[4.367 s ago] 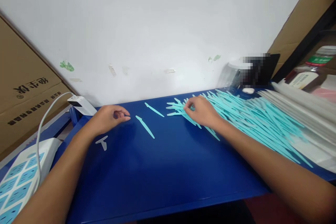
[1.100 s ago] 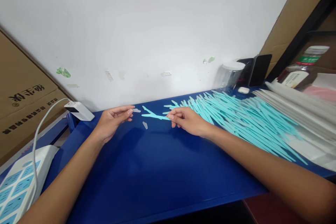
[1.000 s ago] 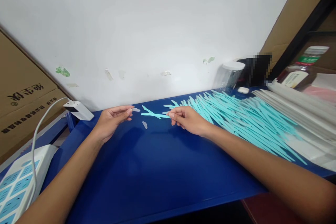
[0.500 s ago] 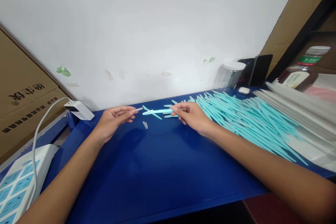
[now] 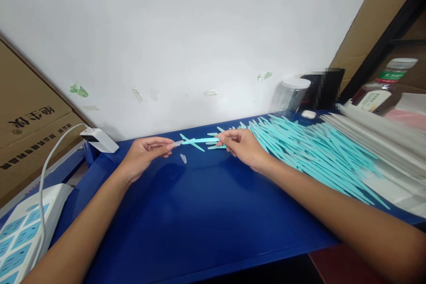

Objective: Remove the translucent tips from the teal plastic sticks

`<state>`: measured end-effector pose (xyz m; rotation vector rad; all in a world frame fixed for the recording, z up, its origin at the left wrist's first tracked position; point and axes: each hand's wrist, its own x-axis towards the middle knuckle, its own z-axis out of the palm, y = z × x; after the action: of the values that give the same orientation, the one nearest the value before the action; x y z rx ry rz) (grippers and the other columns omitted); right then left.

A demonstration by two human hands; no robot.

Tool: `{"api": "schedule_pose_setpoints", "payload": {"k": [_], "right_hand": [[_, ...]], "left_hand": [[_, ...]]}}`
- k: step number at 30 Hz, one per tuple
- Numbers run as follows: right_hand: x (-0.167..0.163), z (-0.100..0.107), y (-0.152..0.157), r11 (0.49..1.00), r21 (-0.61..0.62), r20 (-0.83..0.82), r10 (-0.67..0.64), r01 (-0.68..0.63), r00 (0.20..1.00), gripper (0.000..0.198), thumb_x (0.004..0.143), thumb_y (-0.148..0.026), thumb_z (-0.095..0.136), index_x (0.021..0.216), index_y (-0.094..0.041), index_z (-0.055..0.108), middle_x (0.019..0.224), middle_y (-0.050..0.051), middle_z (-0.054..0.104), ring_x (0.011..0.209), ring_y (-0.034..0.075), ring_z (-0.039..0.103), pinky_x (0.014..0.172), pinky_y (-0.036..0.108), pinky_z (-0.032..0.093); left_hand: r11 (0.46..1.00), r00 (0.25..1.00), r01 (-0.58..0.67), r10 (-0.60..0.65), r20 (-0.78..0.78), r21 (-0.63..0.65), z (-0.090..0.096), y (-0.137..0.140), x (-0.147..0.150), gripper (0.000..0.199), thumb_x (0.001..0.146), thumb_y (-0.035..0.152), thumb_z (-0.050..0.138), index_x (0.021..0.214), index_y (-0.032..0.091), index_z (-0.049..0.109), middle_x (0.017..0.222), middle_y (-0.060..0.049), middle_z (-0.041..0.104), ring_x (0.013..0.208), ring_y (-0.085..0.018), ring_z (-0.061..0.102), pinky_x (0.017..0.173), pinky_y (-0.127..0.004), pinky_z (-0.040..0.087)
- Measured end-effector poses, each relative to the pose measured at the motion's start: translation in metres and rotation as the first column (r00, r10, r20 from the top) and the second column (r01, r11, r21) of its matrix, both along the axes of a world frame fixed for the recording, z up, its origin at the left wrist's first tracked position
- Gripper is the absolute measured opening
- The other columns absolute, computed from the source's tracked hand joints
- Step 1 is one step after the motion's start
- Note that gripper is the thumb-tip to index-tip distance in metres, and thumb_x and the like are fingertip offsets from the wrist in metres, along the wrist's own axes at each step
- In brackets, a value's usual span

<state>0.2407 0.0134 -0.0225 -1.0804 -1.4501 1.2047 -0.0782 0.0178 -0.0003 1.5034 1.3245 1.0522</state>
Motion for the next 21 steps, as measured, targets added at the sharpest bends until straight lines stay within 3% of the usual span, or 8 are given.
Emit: {"api": "schedule_pose_setpoints", "payload": {"k": [8, 14, 21], "right_hand": [[-0.002, 0.000, -0.003, 0.999, 0.029, 0.000, 0.016, -0.016, 1.000, 0.045, 0.084, -0.060, 0.076, 0.097, -0.017, 0.081, 0.089, 0.009, 0.080, 0.063, 0.014, 0.057, 0.048, 0.025, 0.040], [-0.002, -0.001, -0.008, 0.991, 0.062, 0.043, 0.117, -0.120, 0.992, 0.038, 0.090, -0.055, 0.073, 0.098, -0.019, 0.082, 0.090, 0.008, 0.081, 0.059, 0.013, 0.057, 0.052, 0.027, 0.043], [0.001, 0.001, -0.001, 0.990, 0.072, 0.102, 0.116, -0.123, 0.988, 0.037, 0.091, -0.052, 0.070, 0.095, -0.017, 0.080, 0.090, 0.009, 0.082, 0.059, 0.013, 0.060, 0.054, 0.027, 0.047]], "left_hand": [[0.999, 0.997, 0.037, -0.037, -0.068, -0.008, -0.001, -0.002, 0.002, 0.035, 0.070, 0.040, 0.094, 0.098, 0.021, 0.086, 0.090, -0.007, 0.083, 0.080, -0.019, 0.075, 0.080, -0.029, 0.061], [0.990, 0.987, 0.143, -0.142, -0.069, 0.013, -0.008, -0.008, 0.013, 0.030, 0.075, 0.040, 0.091, 0.095, 0.019, 0.084, 0.090, -0.009, 0.083, 0.086, -0.025, 0.078, 0.086, -0.037, 0.062], [0.987, 0.988, 0.149, -0.146, -0.056, 0.055, -0.013, -0.007, 0.017, 0.038, 0.079, 0.042, 0.088, 0.107, 0.019, 0.080, 0.097, -0.010, 0.082, 0.089, -0.025, 0.078, 0.087, -0.039, 0.062]]}}
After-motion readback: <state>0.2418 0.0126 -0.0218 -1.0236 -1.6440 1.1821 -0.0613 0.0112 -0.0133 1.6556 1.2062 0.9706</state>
